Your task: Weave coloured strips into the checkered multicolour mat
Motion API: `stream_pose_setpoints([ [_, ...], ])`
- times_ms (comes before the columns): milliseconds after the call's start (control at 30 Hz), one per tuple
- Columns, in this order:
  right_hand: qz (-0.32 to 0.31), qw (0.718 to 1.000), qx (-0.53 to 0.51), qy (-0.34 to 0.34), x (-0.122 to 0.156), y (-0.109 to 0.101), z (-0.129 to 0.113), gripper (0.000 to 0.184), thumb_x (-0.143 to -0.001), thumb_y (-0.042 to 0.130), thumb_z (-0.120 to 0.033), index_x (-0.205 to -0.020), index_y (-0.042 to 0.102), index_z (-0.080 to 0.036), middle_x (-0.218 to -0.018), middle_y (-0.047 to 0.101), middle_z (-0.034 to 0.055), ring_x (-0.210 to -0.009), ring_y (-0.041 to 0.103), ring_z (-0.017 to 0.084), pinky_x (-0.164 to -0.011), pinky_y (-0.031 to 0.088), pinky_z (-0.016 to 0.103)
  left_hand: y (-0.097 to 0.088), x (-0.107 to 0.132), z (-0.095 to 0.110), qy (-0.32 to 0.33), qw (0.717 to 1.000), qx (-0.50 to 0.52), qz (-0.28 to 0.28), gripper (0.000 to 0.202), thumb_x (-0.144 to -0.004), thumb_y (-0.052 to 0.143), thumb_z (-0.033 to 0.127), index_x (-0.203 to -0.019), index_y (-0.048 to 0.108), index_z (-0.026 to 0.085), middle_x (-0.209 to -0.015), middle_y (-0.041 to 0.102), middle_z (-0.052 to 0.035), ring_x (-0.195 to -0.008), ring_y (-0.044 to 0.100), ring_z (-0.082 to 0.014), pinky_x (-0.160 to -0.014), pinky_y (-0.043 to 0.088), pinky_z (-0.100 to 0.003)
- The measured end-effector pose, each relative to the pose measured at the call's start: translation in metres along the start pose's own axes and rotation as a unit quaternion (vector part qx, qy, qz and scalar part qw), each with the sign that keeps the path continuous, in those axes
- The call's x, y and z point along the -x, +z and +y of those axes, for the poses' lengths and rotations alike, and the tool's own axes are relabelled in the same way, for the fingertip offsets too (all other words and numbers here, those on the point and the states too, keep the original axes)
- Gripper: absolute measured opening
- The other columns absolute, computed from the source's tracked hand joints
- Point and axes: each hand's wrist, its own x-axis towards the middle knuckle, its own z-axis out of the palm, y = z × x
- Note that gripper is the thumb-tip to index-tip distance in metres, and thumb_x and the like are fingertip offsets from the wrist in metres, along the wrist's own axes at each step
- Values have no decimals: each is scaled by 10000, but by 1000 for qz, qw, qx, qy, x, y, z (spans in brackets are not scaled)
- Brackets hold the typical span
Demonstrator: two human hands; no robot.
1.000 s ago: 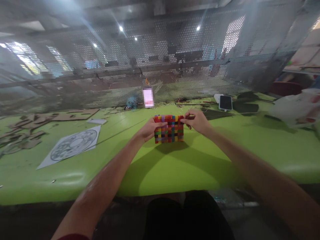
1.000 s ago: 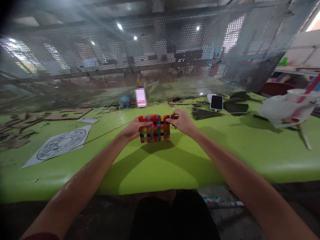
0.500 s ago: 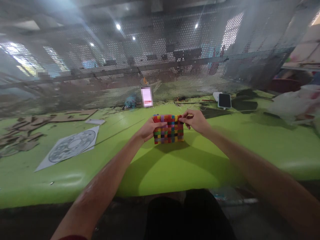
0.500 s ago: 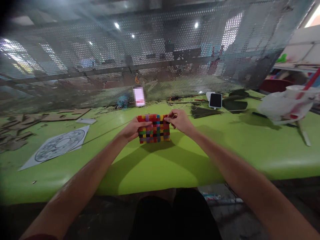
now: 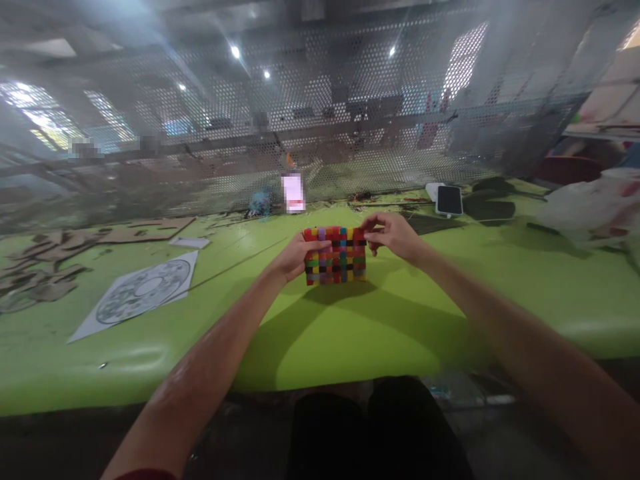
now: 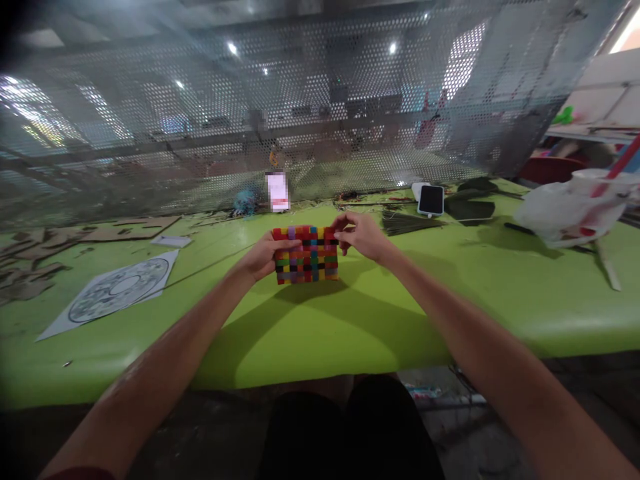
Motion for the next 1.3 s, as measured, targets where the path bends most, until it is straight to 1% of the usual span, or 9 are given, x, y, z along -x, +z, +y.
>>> stream_pose_setpoints([
  [133, -7, 1000, -9, -12, 0, -4, -2, 252, -787, 847, -294, -906, 665, -167, -901, 688, 69, -595, 634, 123, -497, 580, 292, -3, -2, -1, -4, 1000, 8, 12, 383, -712, 865, 193, -1089, 799, 169, -1087, 811, -124, -926, 791, -263, -908, 644, -432],
  [300, 15, 1000, 5, -19, 1, -6, -6, 276, -786, 848, -279, -976, 682, -168, -1095, 674, 112, -669, 644, 128, -452, 547, 261, -8, -4, -2, 16, 1000, -3, 18, 386, -708, 862, 221, -1084, 790, 172, -1026, 817, -121, -950, 790, -296, -918, 641, -480],
  [433, -25, 999, -4, -25, 3, -10, -10, 291, -764, 867, -288, -935, 670, -158, -1012, 689, 90, -712, 664, 137, -519, 572, 255, -14, -2, 1, 38, 999, -31, -6, 448, -654, 883, 253, -1086, 802, 168, -1026, 818, -124, -954, 788, -321, -909, 638, -488],
  [533, -52, 997, -31, -48, 4, -11, -13, 335, -725, 885, -253, -955, 660, -158, -996, 691, 67, -731, 671, 137, -548, 579, 255, -18, 0, 3, 53, 997, -55, -10, 485, -606, 891, 259, -1074, 814, 161, -993, 821, -123, -918, 789, -327, -894, 632, -489],
  [667, -74, 994, -46, -59, 5, -9, -16, 345, -693, 876, -191, -962, 663, -162, -953, 701, 45, -737, 666, 134, -542, 555, 234, -21, 1, 6, 75, 994, -72, -17, 453, -572, 853, 221, -1019, 835, 151, -907, 820, -113, -824, 783, -294, -830, 629, -441],
  [867, -107, 992, -45, -46, 6, -8, -19, 418, -689, 868, -187, -1078, 717, -160, -996, 755, 75, -816, 704, 176, -555, 550, 242, -24, 1, 8, 76, 994, -76, -36, 396, -562, 807, 181, -956, 851, 190, -923, 823, -92, -820, 773, -276, -824, 621, -430],
  [967, -122, 991, -36, -46, 6, -8, -19, 419, -695, 859, -191, -1094, 737, -157, -1007, 778, 88, -852, 723, 198, -568, 550, 250, -26, 0, 7, 85, 991, -90, -47, 370, -564, 836, 179, -934, 852, 191, -945, 824, -92, -850, 775, -276, -870, 615, -434],
  [1067, -122, 991, -14, -52, 6, -8, -19, 384, -696, 854, -194, -1065, 756, -150, -984, 786, 88, -820, 712, 188, -577, 546, 257, -29, -2, 6, 93, 987, -118, -54, 352, -588, 867, 189, -939, 851, 198, -989, 824, -90, -902, 774, -272, -921, 604, -429],
  [1300, -90, 994, 26, -51, 4, -7, -12, 366, -695, 896, -287, -1005, 769, -139, -766, 735, 38, -661, 642, 146, -533, 486, 256, -29, -3, 5, 86, 989, -115, -37, 433, -602, 813, 179, -1033, 839, 201, -1013, 822, -94, -906, 778, -279, -917, 612, -452],
])
